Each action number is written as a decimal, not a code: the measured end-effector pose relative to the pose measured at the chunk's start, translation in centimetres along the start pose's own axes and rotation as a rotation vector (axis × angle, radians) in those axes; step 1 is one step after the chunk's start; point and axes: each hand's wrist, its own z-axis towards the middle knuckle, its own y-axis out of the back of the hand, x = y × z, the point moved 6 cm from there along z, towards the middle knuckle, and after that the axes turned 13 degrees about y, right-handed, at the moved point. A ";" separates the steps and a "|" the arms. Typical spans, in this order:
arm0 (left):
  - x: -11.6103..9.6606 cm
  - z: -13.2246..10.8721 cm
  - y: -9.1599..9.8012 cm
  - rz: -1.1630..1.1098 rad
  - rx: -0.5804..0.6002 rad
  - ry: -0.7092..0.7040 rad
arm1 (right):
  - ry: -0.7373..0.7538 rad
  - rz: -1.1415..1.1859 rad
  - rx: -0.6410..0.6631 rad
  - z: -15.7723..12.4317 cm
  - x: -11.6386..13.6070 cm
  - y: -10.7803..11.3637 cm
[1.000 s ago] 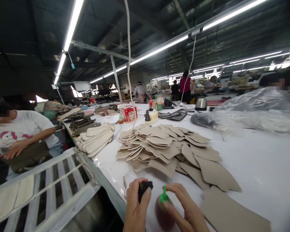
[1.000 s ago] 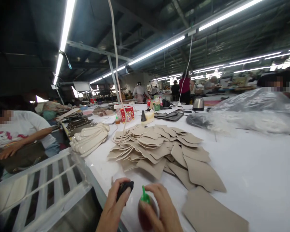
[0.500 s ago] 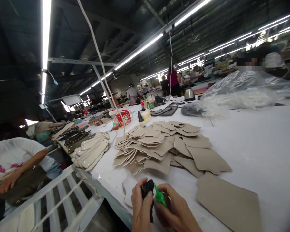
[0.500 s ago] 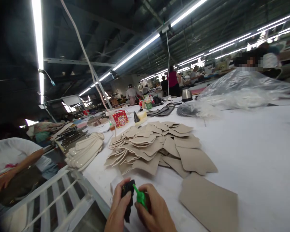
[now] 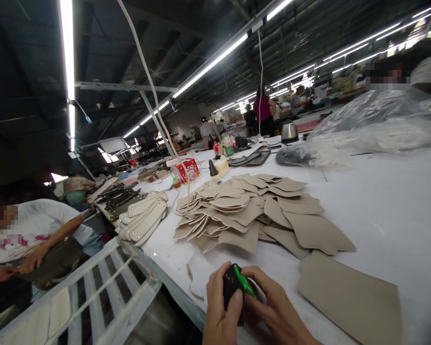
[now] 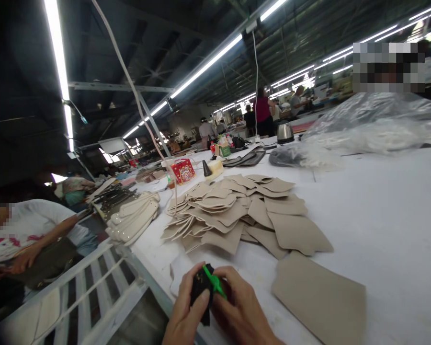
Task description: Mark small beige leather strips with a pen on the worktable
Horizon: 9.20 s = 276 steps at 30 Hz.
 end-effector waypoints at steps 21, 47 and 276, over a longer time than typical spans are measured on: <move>-4.8 1.4 0.6 0.249 0.219 -0.115 | 0.035 0.000 0.041 0.3 0.5 0.3; -3.6 1.1 2.5 0.233 0.099 -0.016 | -0.008 -0.043 0.027 0.5 0.2 0.4; -1.9 -3.1 1.7 -0.587 -0.029 0.289 | 0.195 -0.282 0.129 -0.5 -0.7 0.0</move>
